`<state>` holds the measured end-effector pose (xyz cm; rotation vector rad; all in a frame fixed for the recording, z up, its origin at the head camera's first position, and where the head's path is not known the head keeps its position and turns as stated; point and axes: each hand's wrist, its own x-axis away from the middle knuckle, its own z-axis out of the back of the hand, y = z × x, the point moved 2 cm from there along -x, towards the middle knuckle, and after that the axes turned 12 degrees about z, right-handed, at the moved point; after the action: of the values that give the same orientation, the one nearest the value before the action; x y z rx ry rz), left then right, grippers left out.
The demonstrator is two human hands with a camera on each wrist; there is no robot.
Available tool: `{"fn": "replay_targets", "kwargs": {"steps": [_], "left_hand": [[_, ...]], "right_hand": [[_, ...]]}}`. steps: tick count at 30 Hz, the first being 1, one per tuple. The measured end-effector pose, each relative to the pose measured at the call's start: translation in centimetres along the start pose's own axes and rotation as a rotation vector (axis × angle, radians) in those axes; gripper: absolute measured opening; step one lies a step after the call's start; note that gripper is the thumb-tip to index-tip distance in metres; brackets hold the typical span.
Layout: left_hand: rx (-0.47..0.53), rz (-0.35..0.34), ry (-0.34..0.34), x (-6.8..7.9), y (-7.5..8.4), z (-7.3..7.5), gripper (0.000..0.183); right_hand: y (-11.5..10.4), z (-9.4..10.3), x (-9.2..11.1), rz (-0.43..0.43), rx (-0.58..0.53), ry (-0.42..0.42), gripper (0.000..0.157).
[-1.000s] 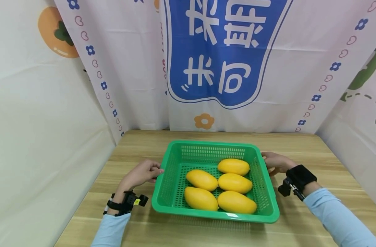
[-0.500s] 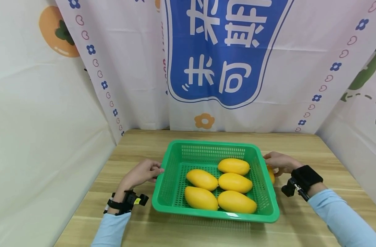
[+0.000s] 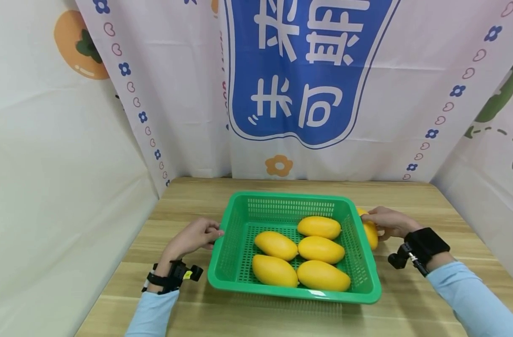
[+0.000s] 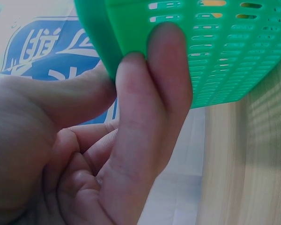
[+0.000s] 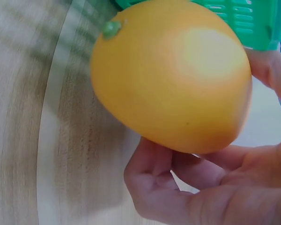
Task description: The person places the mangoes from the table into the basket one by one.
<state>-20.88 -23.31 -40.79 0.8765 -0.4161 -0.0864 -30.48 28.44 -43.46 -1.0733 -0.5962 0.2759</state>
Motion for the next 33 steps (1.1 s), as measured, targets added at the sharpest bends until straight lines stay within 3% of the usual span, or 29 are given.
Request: {"fn": "replay_targets", "kwargs": {"steps": [9,17,27,33], "left_hand": [[-0.006,-0.017,-0.005,0.0,0.2,0.2,0.030],[-0.011,-0.018,0.000,0.0,0.2,0.2,0.029],[-0.003,-0.012,-0.004,0.1,0.3,0.2,0.031],[-0.007,-0.021,-0.006,0.1,0.2,0.2,0.030]], "right_hand": [[0.3,0.6,0.6,0.022,-0.029,0.015,0.048],[0.2,0.7,0.8,0.025,-0.059,0.004,0.049],[0.0,0.8,1.1,0.064,-0.121,0.077,0.066],[0.1,1.3,1.5,0.067,-0.148,0.107,0.068]]}}
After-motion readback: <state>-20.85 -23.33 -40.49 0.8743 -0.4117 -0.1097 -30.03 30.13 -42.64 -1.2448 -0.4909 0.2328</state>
